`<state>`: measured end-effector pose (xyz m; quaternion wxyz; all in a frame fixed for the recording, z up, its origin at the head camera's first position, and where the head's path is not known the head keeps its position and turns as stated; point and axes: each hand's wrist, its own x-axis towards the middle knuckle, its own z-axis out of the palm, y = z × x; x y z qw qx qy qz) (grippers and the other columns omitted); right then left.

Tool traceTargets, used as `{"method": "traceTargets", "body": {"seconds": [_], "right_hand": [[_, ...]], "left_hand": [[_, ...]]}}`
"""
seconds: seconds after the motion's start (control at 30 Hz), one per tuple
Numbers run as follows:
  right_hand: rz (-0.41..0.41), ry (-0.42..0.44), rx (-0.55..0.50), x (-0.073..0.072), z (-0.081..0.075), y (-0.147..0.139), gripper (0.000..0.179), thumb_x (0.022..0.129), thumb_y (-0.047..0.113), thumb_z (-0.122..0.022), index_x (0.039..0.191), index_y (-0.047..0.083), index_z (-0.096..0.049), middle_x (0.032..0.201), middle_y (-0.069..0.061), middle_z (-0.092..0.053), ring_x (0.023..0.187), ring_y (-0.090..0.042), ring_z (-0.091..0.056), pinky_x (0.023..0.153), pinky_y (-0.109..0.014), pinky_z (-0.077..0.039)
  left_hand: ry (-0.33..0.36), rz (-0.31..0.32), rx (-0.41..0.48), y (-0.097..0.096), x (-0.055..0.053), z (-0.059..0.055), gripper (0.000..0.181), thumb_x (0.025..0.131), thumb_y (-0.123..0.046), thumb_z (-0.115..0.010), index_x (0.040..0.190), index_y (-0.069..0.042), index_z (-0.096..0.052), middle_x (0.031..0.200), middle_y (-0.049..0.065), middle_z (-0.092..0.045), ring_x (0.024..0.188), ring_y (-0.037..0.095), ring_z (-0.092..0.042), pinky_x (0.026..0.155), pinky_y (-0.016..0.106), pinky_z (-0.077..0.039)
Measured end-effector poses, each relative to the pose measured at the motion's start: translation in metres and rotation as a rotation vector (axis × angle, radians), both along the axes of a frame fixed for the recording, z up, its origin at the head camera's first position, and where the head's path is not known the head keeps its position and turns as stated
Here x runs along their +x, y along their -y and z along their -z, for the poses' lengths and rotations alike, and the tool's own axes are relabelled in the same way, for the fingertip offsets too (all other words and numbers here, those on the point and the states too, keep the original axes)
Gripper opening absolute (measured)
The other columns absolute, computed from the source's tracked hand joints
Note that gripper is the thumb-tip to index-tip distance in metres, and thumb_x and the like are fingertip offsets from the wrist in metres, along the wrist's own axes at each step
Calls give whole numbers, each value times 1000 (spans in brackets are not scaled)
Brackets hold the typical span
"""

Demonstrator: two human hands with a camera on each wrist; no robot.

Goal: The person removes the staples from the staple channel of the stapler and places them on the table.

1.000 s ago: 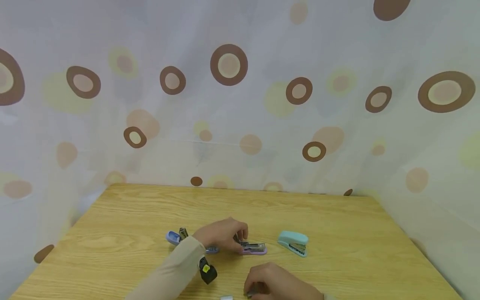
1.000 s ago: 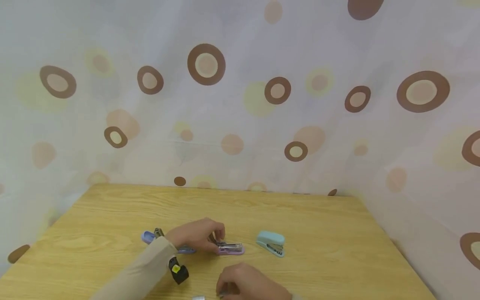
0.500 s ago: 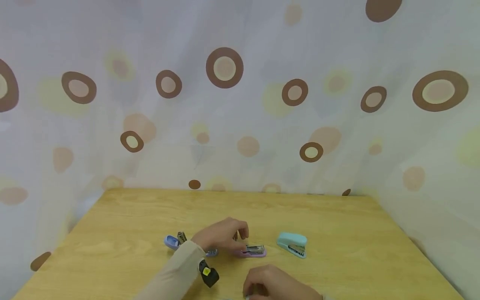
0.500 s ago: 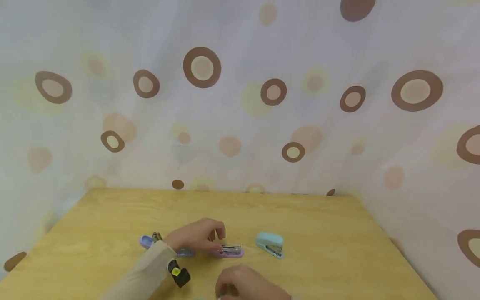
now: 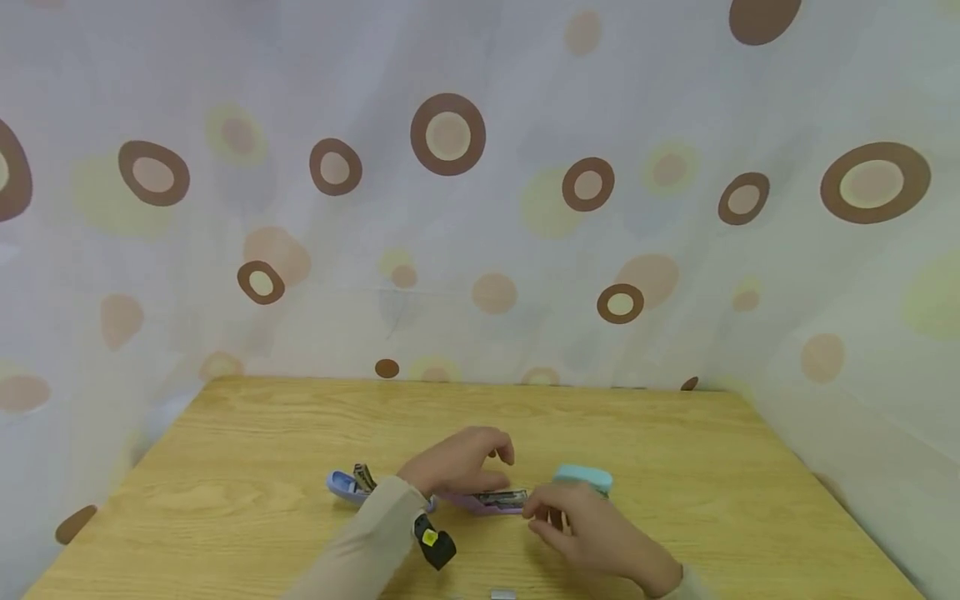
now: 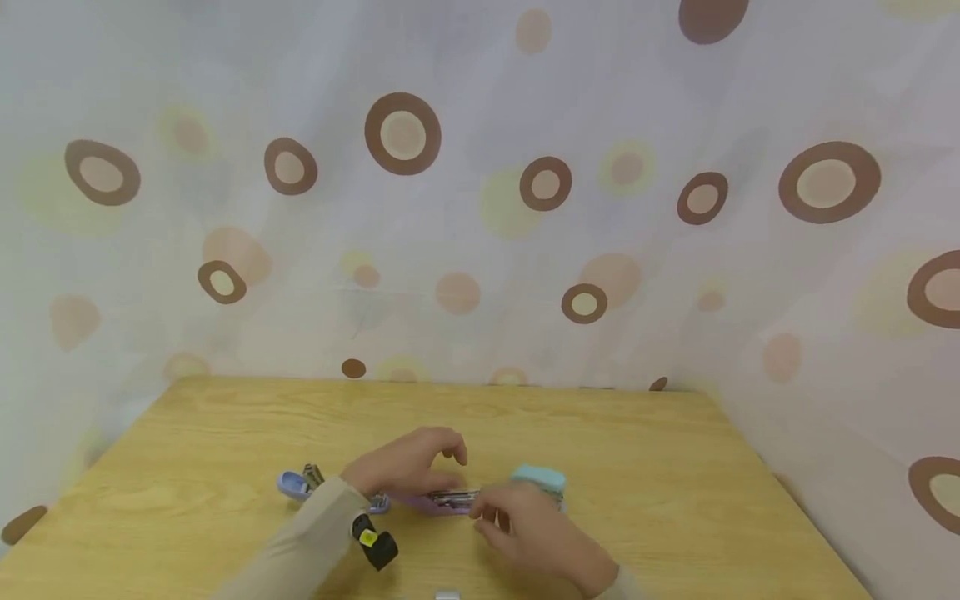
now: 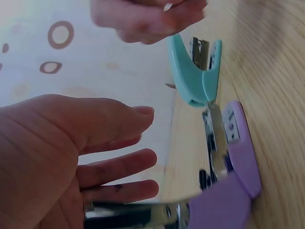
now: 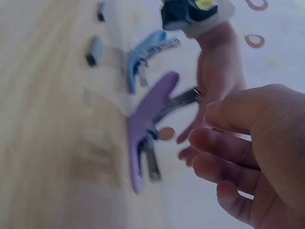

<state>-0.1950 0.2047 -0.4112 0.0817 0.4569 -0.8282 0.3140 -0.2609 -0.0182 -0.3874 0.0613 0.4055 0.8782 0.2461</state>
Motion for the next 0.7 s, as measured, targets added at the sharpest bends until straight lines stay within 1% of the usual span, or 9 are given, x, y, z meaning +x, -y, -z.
{"method": "traceTargets", "body": {"seconds": [0.1, 0.2, 0.33, 0.43, 0.53, 0.63, 0.7], "right_hand": [[67, -46, -33, -7, -7, -14, 11, 89, 3, -65, 92, 14, -64, 75, 7, -63, 62, 8, -49, 51, -14, -44], [147, -61, -48, -14, -14, -30, 14, 89, 2, -65, 91, 16, -64, 72, 6, -63, 59, 7, -48, 50, -16, -44], [246, -78, -72, -21, -17, -48, 12, 88, 1, -66, 88, 13, -65, 70, 4, -63, 57, 6, -48, 50, -18, -44], [274, -107, -79, -26, -17, -57, 6, 89, 3, -66, 88, 9, -65, 70, 4, -64, 57, 5, -48, 51, -19, -45], [284, -128, -73, -29, -16, -64, 3, 89, 6, -66, 88, 8, -65, 73, 4, -64, 58, 5, -49, 51, -19, -45], [310, -134, -52, -30, -15, -70, 6, 89, 6, -67, 89, 11, -64, 74, 7, -62, 58, 5, -49, 51, -19, -45], [326, -120, -31, -31, -14, -75, 8, 88, 5, -68, 91, 11, -64, 75, 8, -61, 58, 4, -49, 52, -19, -45]], "left_hand": [[-6, -1, -10, -9, -1, -2, 20, 90, -20, -67, 107, -11, -64, 111, -1, -64, 110, 21, -60, 93, 26, -47], [-28, 19, -15, -19, -4, -3, 20, 90, -20, -67, 107, -11, -64, 112, -1, -64, 110, 21, -59, 93, 26, -46], [-41, 54, -16, -32, -5, -4, 23, 90, -19, -67, 110, -8, -63, 113, 2, -63, 110, 22, -59, 92, 25, -46], [-32, 55, -12, -42, -4, -5, 28, 91, -18, -66, 116, -9, -59, 116, 3, -63, 111, 22, -59, 92, 24, -47], [-24, 57, 17, -52, -1, -7, 31, 92, -17, -65, 120, -10, -55, 119, 4, -62, 112, 21, -59, 92, 22, -47], [-20, 64, 51, -63, 1, -7, 31, 93, -18, -63, 122, -11, -54, 122, 4, -60, 112, 21, -59, 92, 22, -46], [-17, 65, 62, -70, 1, -6, 32, 93, -19, -63, 123, -11, -54, 124, 4, -59, 114, 21, -58, 93, 22, -46]]}}
